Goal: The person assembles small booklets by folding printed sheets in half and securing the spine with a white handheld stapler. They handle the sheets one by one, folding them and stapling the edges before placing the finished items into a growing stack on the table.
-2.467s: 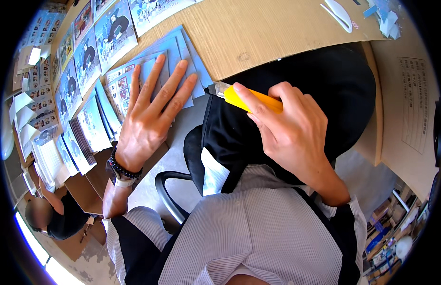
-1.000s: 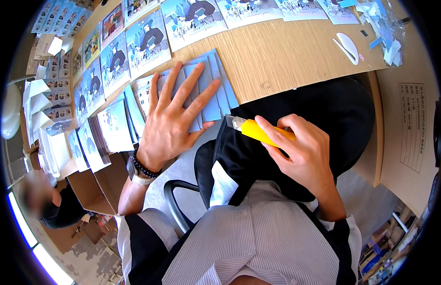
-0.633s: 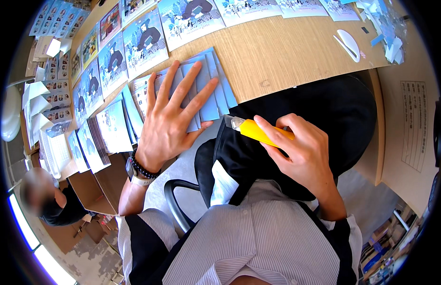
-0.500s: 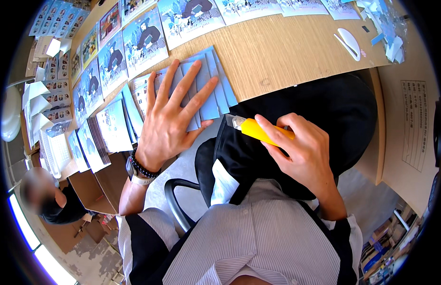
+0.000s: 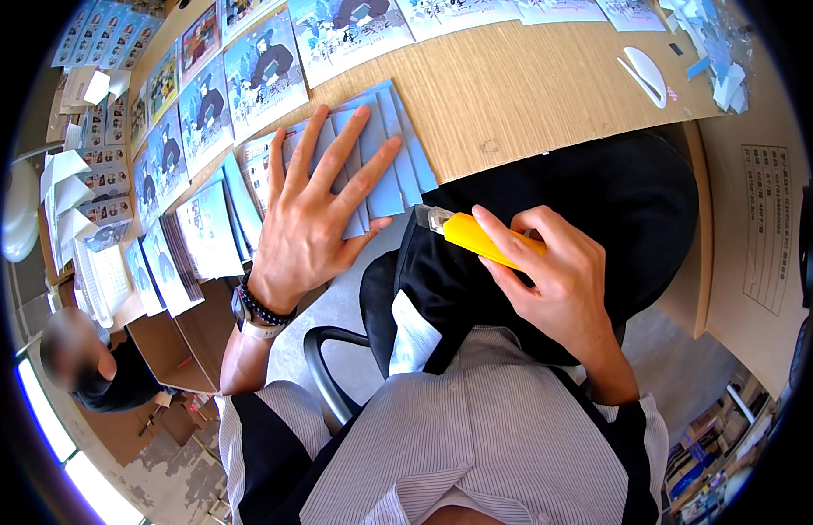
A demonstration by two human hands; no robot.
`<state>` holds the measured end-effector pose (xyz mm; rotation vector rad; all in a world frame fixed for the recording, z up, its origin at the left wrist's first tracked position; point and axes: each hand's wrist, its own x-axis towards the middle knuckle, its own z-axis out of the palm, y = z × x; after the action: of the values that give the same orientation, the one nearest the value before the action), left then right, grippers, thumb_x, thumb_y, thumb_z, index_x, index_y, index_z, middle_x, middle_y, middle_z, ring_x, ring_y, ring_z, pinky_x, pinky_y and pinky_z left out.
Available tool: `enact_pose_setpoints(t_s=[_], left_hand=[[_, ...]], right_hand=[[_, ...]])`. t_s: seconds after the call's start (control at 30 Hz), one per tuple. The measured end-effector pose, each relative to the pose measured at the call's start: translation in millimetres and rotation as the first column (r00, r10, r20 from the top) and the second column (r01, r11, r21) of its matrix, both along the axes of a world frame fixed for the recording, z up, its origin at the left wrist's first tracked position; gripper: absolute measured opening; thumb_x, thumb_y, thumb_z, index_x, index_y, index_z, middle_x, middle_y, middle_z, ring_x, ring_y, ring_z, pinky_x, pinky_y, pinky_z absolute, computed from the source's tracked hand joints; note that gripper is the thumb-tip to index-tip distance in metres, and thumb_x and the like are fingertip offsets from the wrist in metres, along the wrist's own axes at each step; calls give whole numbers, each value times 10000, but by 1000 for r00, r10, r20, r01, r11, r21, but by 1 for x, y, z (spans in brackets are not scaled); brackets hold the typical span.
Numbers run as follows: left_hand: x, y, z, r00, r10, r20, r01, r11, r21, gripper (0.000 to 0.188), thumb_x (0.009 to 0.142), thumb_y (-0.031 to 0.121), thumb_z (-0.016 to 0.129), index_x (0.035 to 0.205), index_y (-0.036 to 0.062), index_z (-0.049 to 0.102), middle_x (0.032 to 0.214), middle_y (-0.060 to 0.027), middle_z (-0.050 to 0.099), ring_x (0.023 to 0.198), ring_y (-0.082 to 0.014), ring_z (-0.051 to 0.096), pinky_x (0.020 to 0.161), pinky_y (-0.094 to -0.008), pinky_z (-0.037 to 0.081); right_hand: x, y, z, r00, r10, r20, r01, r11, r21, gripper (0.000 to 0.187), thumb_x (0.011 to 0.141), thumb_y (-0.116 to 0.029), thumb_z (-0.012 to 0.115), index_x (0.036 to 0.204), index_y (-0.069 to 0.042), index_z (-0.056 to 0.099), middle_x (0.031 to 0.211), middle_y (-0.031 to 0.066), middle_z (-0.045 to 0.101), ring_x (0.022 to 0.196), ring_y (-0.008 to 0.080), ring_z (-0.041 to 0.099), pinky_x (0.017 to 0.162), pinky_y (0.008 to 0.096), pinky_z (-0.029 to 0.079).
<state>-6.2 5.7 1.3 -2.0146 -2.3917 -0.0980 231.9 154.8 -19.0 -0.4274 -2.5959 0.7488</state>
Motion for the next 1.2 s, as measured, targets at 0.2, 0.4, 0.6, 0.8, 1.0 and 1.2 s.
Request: enact_pose_setpoints(t_s=[0.2,0.4,0.6,0.8,1.0,1.2], left_hand=[[0,1,2,1000,-11,-7,11,1000,-13,703,832,490,708,1475,286,509,1577,-103,394,1475,-406,298,1181,-643,191],[1,2,4,1000,-11,-12,11,1000,-18,683,844,493,694,1468,275,521,1574,-108,399,1472,-406,304,1182,-633,193],[0,2,3,1000,-16,-17,15,1000,-18,682,845,505,688,1465,274,525,1574,-110,400,1472,-407,305,1182,-633,190],[-1,1,1,1000,-17,-16,17,1000,-10,688,844,514,687,1467,273,523,1572,-111,403,1472,-409,305,1181,-634,190],[0,2,3,1000,-17,-14,17,1000,-15,692,835,498,699,1466,273,525,1571,-111,405,1469,-409,310,1182,-629,196],[1,3,5,1000,-17,0,17,1000,-23,680,833,482,705,1457,271,537,1566,-104,415,1464,-409,319,1186,-624,195]], right_hand=[[-1,-1,0,999,-16,-35,21,988,151,557,728,-131,843,1267,-158,703,848,9,581,622,119,545,519,250,424],[-2,-2,8,1000,-13,-15,15,988,154,553,725,-118,838,1260,-151,705,844,4,578,618,119,543,517,250,422],[-3,2,3,1000,-8,-28,8,1000,17,524,725,-111,839,1234,-142,719,833,9,584,622,126,562,524,254,444],[-2,1,10,1000,-17,18,17,1000,-9,577,683,-25,844,1237,-128,721,836,55,599,664,167,597,560,260,497],[-2,5,10,1000,-7,10,7,1000,16,567,685,-33,841,1231,-132,724,834,52,593,660,170,593,565,262,496],[-5,10,12,1000,5,4,-5,999,49,549,690,-58,836,1222,-138,728,839,40,583,652,161,573,563,272,467]])
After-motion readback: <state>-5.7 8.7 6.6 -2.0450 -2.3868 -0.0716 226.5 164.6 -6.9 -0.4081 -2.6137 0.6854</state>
